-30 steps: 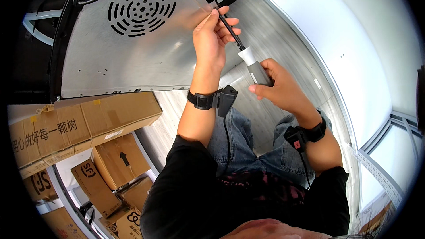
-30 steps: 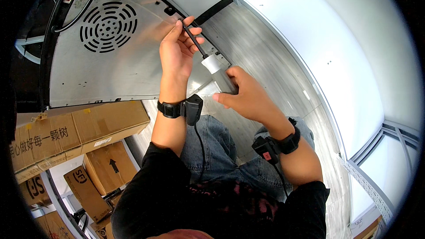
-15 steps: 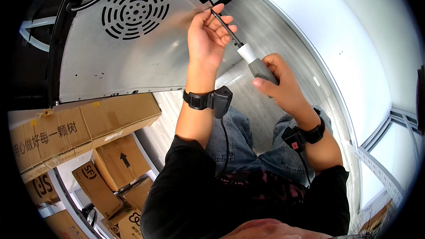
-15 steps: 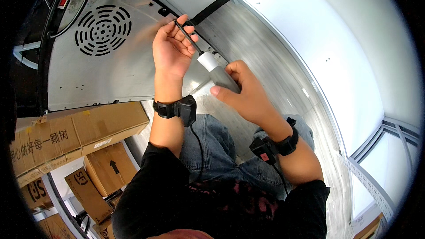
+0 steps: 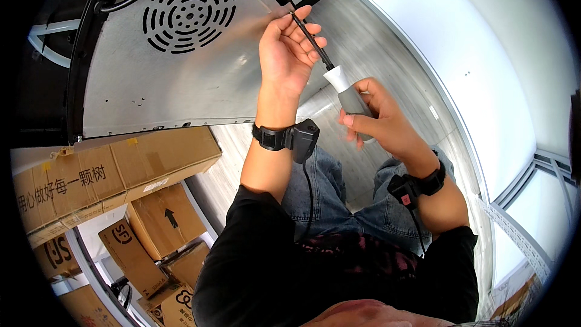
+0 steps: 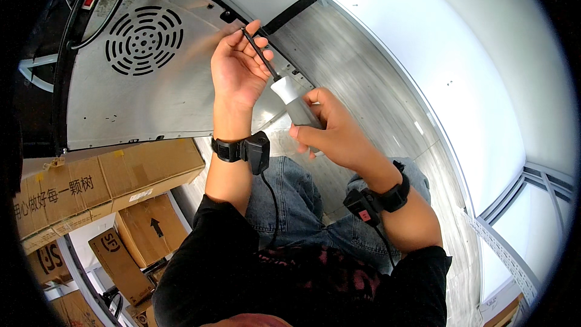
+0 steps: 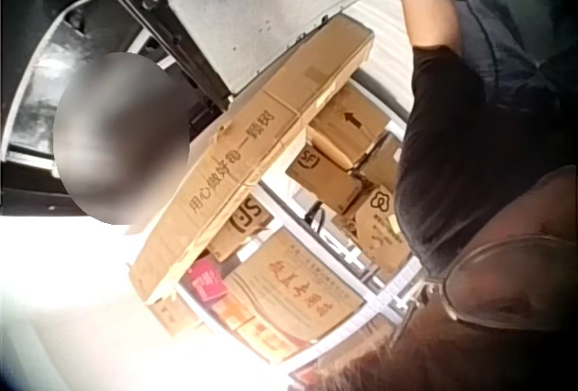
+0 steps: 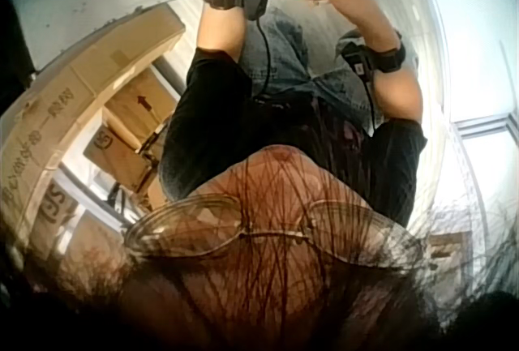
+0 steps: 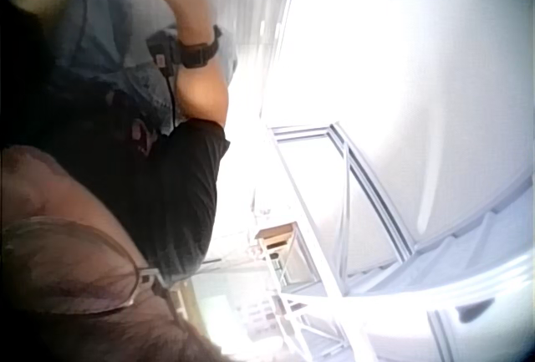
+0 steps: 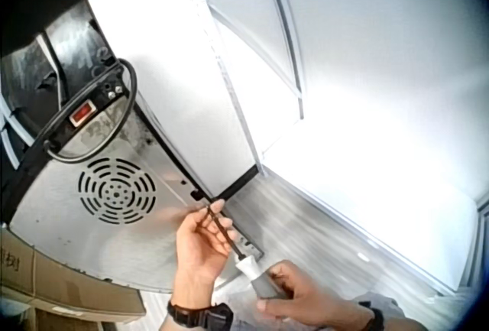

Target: The person uses a manual screwdriver to tighten screws on the back panel of a large appliance. They systematically move from one screw to the next, securing the panel in place.

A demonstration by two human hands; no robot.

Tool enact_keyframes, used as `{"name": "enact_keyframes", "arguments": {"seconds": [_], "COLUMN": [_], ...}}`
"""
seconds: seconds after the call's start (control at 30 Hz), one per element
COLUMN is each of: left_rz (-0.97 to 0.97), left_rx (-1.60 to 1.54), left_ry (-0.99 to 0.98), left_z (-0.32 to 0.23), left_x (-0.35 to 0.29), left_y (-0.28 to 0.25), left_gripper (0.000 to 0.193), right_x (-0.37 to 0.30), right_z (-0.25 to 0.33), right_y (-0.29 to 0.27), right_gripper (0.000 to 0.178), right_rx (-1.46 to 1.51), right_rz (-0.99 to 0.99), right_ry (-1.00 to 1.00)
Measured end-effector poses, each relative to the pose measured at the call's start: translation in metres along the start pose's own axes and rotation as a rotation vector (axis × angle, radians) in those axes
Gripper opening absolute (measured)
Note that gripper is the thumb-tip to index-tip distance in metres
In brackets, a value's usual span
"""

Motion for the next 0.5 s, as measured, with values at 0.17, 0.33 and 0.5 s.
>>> {"name": "enact_keyframes", "arguments": {"seconds": [0.17, 0.33, 0.5], "left_rz": [0.048, 0.082, 0.076], "left_rx": [-0.022, -0.011, 0.005], "left_ry": [-0.027, -0.029, 0.001], "left_z": [0.0, 0.001, 0.001], "left_x": [-0.001, -0.002, -0.003], "left_y": [0.001, 0.001, 0.002], "left_gripper": [0.041, 0.041, 0.042], "right_x": [0.001, 0.0, -0.002], "right_z": [0.001, 0.005, 0.004], "right_y": [-0.006, -0.011, -0.01], "right_gripper": [0.041, 0.041, 0.039], "right_rx": [-0.154, -0.115, -0.245], "right_rz": [-0.104, -0.105, -0.197], "right_ry": [-0.262, -0.189, -0.364]}}
Point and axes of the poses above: each hand's wrist, its own x-axis towards the middle knuckle, its own y-axis out of the palm, z = x × y, the point moved 5 cm from there along x, towards the middle knuckle, and after that the axes turned 13 degrees about -z, right-handed, at the moved point
